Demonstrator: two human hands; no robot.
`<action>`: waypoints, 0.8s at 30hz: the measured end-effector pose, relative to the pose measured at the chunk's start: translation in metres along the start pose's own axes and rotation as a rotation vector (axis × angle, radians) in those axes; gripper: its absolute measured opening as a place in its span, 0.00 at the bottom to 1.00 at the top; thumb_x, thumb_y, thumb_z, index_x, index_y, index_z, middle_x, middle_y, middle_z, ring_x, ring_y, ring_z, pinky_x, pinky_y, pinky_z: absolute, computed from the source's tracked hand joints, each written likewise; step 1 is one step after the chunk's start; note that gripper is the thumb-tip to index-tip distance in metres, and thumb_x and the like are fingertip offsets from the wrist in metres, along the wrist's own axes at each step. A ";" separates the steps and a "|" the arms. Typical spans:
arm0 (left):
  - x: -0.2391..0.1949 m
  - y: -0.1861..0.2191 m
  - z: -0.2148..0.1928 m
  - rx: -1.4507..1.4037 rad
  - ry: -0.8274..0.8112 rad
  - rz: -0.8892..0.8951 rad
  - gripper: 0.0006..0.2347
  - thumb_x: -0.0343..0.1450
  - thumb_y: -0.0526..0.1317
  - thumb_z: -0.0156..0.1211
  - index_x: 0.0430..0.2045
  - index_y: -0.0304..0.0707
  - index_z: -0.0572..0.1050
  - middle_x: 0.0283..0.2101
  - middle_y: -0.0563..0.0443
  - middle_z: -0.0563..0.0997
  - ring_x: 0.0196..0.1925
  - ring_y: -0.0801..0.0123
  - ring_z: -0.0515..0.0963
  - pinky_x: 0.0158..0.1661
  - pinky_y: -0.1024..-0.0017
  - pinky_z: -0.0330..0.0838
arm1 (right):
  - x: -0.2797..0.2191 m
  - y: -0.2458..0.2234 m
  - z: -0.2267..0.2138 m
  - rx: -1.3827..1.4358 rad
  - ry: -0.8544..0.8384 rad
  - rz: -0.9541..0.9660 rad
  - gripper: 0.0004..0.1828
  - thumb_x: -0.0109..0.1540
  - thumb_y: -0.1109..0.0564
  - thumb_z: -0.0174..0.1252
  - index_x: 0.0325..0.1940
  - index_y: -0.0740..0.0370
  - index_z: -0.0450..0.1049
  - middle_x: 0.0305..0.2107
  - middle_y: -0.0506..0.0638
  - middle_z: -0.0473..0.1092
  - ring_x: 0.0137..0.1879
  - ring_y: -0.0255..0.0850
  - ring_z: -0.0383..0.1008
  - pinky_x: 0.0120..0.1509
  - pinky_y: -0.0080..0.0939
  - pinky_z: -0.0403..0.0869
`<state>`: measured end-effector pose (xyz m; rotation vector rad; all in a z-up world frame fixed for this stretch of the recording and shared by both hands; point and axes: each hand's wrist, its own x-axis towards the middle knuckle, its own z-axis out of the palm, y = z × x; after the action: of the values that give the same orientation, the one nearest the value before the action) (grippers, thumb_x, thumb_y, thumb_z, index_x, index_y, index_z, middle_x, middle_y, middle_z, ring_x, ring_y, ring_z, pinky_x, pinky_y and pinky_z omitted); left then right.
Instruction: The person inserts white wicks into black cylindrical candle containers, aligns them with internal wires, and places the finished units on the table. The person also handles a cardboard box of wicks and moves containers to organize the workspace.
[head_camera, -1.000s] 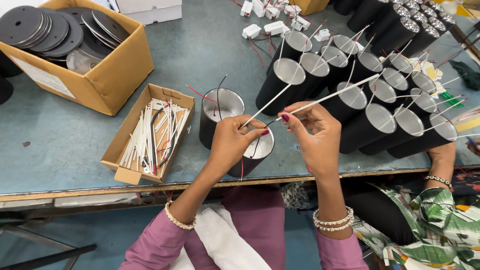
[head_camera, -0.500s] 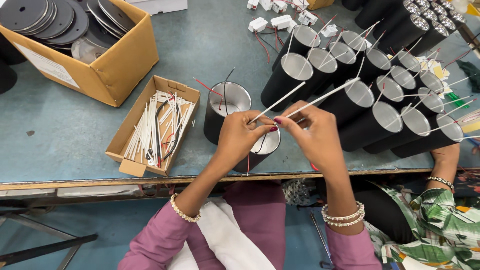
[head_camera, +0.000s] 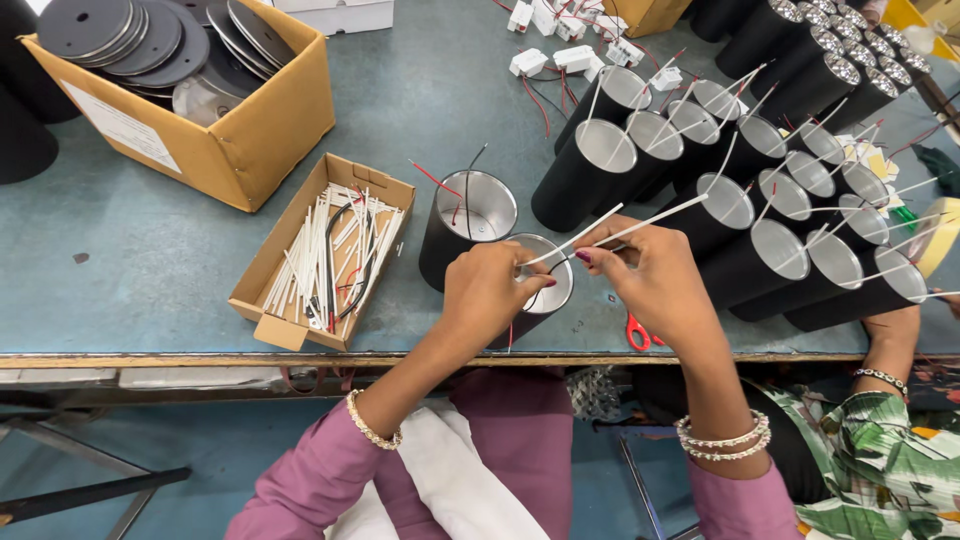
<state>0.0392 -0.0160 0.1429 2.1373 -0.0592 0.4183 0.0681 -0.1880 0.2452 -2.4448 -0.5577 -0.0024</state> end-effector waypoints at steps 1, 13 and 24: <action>-0.001 -0.001 0.002 -0.006 0.014 0.010 0.09 0.61 0.48 0.71 0.28 0.48 0.86 0.28 0.51 0.84 0.30 0.56 0.83 0.32 0.61 0.73 | 0.001 0.000 0.000 -0.055 -0.020 0.038 0.09 0.60 0.61 0.62 0.44 0.62 0.83 0.24 0.53 0.78 0.26 0.37 0.67 0.31 0.39 0.67; -0.003 -0.009 0.008 0.012 0.049 0.084 0.08 0.61 0.43 0.71 0.29 0.43 0.85 0.28 0.48 0.81 0.32 0.51 0.82 0.33 0.57 0.73 | 0.019 0.014 0.025 -0.368 -0.100 -0.047 0.15 0.58 0.45 0.64 0.37 0.58 0.83 0.24 0.56 0.77 0.33 0.52 0.79 0.36 0.49 0.75; -0.013 -0.013 -0.011 -0.383 0.169 0.018 0.08 0.68 0.42 0.67 0.34 0.39 0.85 0.24 0.48 0.82 0.27 0.68 0.79 0.28 0.70 0.71 | 0.017 0.024 0.029 -0.322 -0.158 0.000 0.12 0.61 0.49 0.62 0.40 0.59 0.79 0.19 0.54 0.73 0.27 0.48 0.76 0.34 0.46 0.72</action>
<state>0.0271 -0.0010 0.1337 1.7209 -0.0571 0.5496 0.0890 -0.1819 0.2095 -2.7751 -0.6709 0.1100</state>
